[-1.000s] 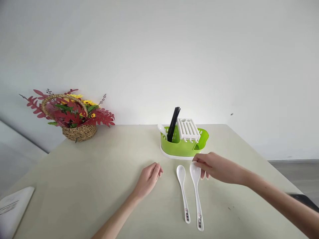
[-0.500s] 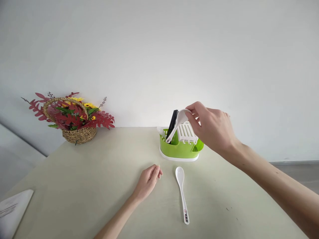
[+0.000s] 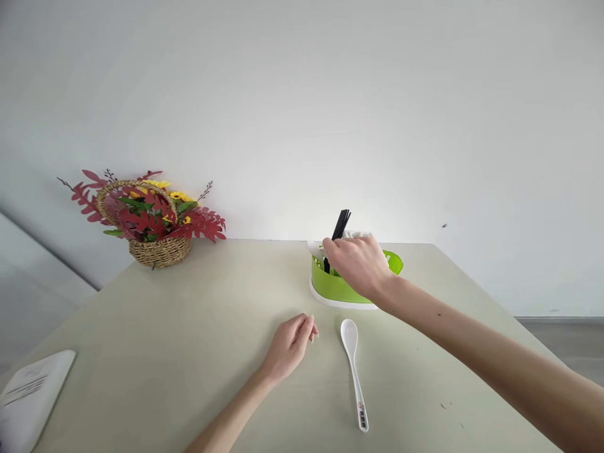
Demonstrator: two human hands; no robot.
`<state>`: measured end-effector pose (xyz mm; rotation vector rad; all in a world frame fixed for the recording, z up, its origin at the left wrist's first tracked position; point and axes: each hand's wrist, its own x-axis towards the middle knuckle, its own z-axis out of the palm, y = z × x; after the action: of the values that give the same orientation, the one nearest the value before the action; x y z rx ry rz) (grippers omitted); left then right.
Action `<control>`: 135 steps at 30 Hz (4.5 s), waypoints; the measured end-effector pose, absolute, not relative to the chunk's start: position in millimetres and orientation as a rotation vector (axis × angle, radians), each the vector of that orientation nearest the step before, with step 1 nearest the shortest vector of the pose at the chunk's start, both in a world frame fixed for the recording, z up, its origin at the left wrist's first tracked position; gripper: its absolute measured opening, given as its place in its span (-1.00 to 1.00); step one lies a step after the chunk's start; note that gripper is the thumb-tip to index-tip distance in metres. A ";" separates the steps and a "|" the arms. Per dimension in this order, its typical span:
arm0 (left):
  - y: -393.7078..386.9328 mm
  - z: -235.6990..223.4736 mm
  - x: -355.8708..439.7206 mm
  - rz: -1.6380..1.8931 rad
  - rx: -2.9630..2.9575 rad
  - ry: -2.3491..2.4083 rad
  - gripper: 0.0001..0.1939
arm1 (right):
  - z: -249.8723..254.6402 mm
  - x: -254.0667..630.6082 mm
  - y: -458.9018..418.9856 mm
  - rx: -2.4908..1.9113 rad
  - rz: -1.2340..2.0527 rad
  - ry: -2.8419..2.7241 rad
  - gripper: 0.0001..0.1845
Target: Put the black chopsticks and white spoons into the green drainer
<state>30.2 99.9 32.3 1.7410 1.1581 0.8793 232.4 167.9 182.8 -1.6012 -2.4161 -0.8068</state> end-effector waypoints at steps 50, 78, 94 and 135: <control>102.0 32.0 30.2 0.839 1.755 1.178 -0.57 | 65.0 274.5 118.5 -1.916 1.200 -2.151 -0.81; 100.8 33.4 31.0 0.845 1.779 1.170 -0.54 | 205.5 279.1 115.4 -1.239 -0.524 -1.795 -0.80; 101.4 33.0 30.7 0.831 1.792 1.176 -0.53 | 162.5 271.2 147.7 -0.860 -0.999 -2.171 -0.72; 102.1 28.7 29.8 0.826 1.842 1.187 -0.52 | 114.7 342.2 161.3 -1.449 -0.765 -2.180 -0.29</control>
<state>29.8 102.1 28.7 1.8417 1.1869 0.8259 342.2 161.3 114.7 -1.4488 -2.1801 -0.7648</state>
